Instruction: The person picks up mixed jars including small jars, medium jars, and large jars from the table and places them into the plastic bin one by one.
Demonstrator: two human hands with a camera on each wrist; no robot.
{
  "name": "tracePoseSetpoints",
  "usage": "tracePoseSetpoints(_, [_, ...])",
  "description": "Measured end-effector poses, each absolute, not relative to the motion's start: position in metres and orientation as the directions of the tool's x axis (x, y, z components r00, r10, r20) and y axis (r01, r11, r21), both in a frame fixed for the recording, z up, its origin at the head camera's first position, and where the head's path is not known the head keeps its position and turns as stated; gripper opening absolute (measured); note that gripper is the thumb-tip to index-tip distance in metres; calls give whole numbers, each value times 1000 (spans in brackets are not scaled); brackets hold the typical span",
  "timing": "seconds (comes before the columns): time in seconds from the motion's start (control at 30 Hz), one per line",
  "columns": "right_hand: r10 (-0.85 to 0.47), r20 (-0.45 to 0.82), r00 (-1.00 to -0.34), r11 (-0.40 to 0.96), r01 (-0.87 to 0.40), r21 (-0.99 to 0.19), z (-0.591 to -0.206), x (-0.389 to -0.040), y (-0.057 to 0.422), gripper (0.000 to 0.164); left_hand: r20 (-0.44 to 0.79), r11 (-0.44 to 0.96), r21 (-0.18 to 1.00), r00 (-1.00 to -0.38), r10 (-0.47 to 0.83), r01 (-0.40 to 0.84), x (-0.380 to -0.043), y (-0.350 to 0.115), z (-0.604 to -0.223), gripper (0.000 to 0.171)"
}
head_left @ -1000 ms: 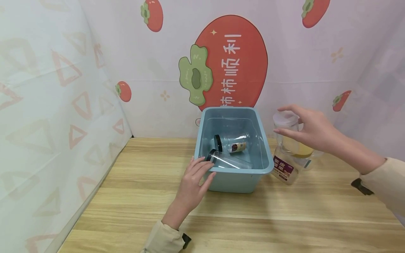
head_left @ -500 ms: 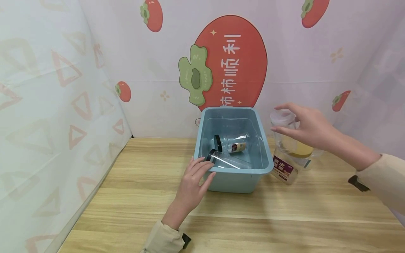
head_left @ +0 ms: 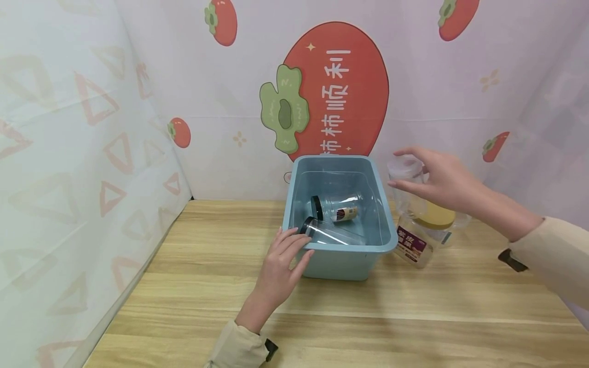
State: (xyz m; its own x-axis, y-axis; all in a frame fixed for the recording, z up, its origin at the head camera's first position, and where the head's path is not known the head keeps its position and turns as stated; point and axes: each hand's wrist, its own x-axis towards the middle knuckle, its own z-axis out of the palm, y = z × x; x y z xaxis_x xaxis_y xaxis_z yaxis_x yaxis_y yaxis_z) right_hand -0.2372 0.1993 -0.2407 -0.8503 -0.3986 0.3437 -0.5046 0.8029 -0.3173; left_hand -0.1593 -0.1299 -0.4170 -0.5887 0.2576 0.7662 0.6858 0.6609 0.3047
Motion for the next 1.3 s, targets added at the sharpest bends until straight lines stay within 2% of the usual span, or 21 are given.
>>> tracePoseSetpoints(1.3, [-410, 326, -852, 783, -512, -352, -238, -247, 179, 63, 757, 662, 319, -602, 252, 678, -159, -130, -417, 26])
